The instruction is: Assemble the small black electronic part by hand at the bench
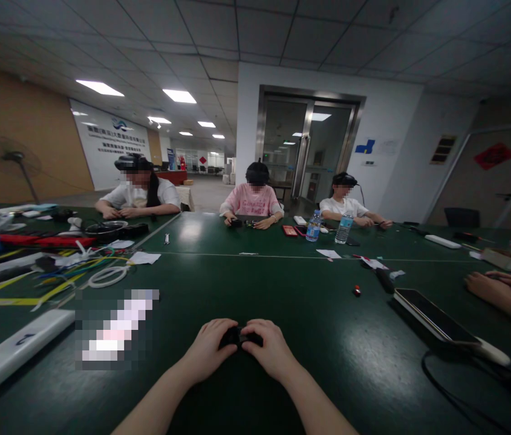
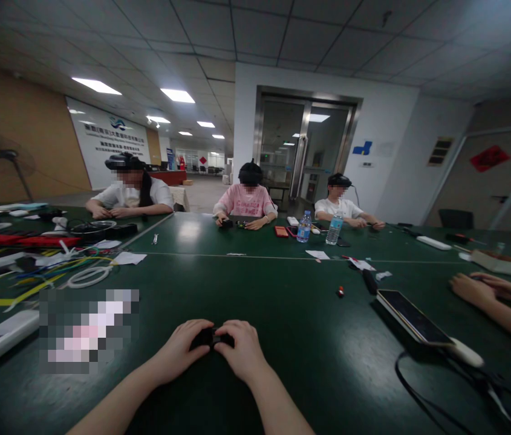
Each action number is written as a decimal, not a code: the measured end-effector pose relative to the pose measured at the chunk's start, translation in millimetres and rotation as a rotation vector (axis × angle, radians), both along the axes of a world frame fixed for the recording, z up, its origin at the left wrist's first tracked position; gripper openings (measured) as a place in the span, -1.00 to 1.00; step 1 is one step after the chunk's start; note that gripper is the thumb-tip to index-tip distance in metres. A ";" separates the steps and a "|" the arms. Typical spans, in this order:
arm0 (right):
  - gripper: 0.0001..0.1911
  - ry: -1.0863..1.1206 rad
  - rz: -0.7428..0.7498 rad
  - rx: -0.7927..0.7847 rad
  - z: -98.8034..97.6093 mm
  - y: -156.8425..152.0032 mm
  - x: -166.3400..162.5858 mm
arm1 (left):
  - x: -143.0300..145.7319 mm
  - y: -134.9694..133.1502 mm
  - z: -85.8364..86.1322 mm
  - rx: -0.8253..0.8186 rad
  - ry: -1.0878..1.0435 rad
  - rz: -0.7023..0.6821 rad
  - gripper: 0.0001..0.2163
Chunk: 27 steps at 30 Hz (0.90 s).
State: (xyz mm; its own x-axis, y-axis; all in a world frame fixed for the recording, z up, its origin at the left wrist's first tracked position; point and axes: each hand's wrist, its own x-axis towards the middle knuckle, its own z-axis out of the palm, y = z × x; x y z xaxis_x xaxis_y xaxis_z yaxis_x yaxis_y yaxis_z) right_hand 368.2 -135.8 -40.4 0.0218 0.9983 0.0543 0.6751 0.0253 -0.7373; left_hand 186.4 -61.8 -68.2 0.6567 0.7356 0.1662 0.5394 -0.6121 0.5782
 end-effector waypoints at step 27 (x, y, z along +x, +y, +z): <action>-0.57 0.382 -0.276 0.198 5.6 2.1 66.1 | -1.8 0.1 2.7 -0.060 0.001 -0.004 -0.61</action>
State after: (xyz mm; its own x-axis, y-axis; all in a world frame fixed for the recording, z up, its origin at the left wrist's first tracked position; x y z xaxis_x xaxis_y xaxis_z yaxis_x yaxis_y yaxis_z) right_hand 434.3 -133.6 -34.8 0.3383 0.9239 0.1787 0.3592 0.0488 -0.9320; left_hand 184.6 -61.7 -65.5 0.6597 0.7417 0.1211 0.5378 -0.5785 0.6133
